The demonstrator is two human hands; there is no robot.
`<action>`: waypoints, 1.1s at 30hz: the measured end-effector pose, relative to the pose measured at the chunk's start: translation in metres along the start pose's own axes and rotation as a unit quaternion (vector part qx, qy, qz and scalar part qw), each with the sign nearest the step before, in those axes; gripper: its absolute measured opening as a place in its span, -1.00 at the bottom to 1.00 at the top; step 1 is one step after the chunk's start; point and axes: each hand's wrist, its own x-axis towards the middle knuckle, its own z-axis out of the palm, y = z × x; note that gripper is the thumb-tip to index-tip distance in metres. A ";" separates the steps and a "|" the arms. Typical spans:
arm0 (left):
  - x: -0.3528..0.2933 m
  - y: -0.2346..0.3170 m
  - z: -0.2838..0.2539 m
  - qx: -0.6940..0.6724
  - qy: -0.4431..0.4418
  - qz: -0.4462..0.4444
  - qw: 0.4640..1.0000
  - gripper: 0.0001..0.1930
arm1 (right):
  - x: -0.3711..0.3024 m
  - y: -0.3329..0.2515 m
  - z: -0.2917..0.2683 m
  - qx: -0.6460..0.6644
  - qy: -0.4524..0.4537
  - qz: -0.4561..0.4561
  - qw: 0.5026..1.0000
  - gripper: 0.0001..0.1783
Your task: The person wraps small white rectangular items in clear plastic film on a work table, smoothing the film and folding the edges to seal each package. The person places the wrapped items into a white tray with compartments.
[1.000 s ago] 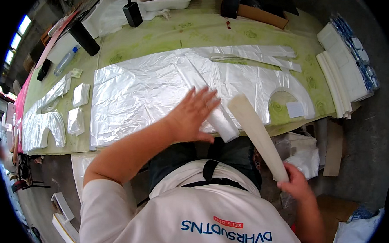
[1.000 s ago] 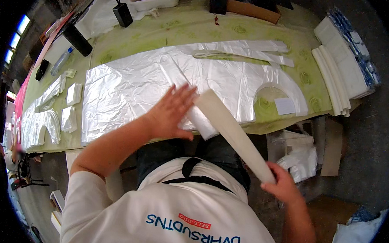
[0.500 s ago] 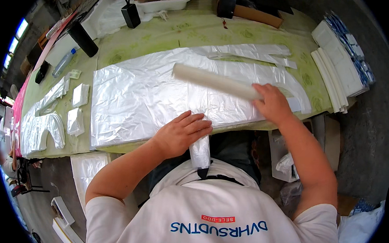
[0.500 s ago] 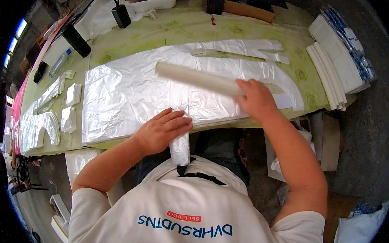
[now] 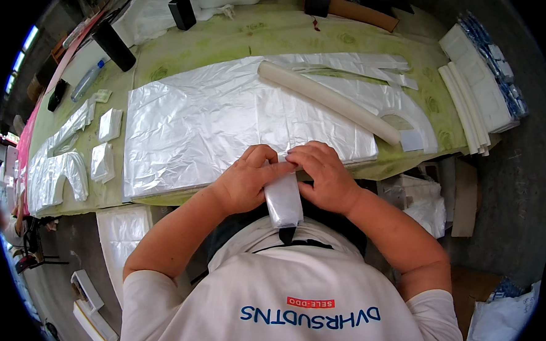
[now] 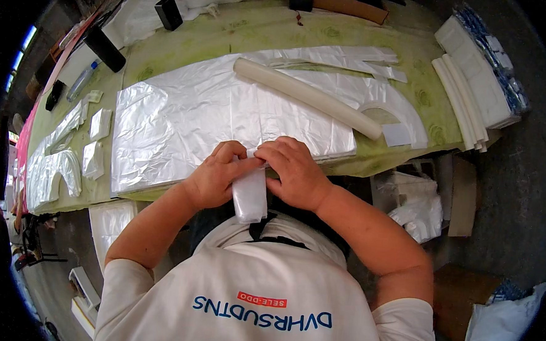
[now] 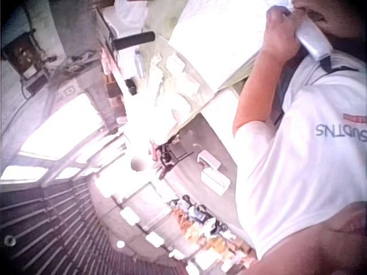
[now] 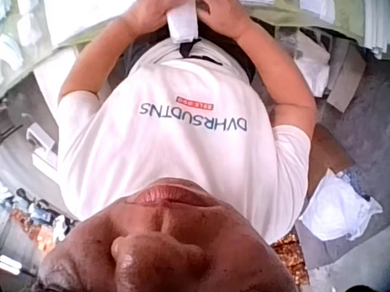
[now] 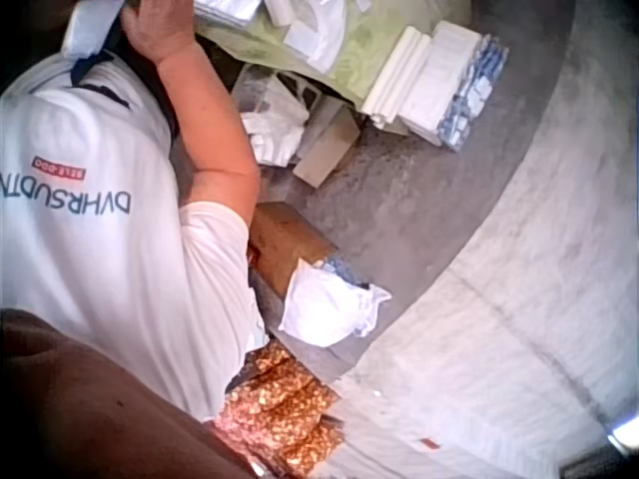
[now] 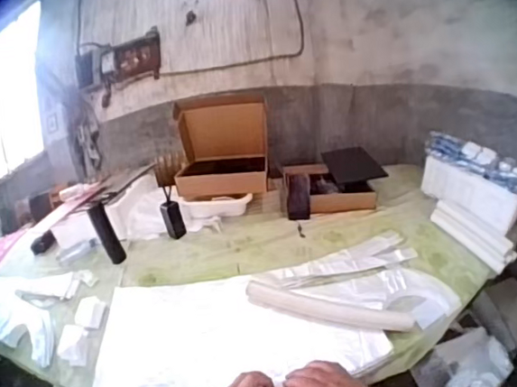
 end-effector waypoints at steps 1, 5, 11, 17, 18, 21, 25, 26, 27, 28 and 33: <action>0.002 0.000 -0.004 -0.015 -0.003 -0.011 1.000 -0.37 | 0.004 0.000 0.002 0.024 -0.022 0.031 0.999 -0.55; -0.005 -0.007 0.008 -0.026 0.181 -0.074 0.980 -0.45 | 0.021 0.013 0.008 0.103 -0.037 0.092 0.990 -0.70; 0.007 -0.012 0.003 -0.044 0.164 -0.250 0.953 -0.19 | 0.051 0.002 0.012 0.157 -0.041 0.376 0.912 -0.61; 0.014 -0.017 -0.008 0.132 0.141 -0.172 0.966 -0.25 | 0.057 0.009 0.021 0.093 -0.054 0.387 0.916 -0.53; 0.016 -0.017 -0.009 0.153 0.135 -0.114 0.972 -0.25 | 0.057 0.009 0.022 0.087 -0.061 0.388 0.916 -0.52; 0.024 -0.017 -0.006 0.184 0.041 -0.064 0.980 -0.17 | 0.060 0.008 0.018 0.062 -0.075 0.375 0.922 -0.52; 0.026 -0.021 0.002 0.194 -0.033 -0.094 0.976 -0.11 | 0.060 0.008 0.018 0.074 -0.079 0.369 0.923 -0.55; 0.025 -0.020 0.001 0.195 -0.032 -0.095 0.976 -0.10 | 0.060 0.007 0.016 0.080 -0.080 0.366 0.924 -0.56; 0.024 -0.018 0.001 0.194 -0.032 -0.098 0.976 -0.09 | 0.058 0.006 0.014 0.088 -0.082 0.365 0.923 -0.57; 0.020 -0.012 -0.001 0.189 -0.031 -0.098 0.977 -0.14 | 0.054 0.002 0.010 0.104 -0.095 0.364 0.921 -0.58; -0.013 0.004 0.008 0.202 -0.028 -0.091 0.975 -0.28 | 0.015 -0.027 -0.010 0.242 -0.145 0.360 0.889 -0.62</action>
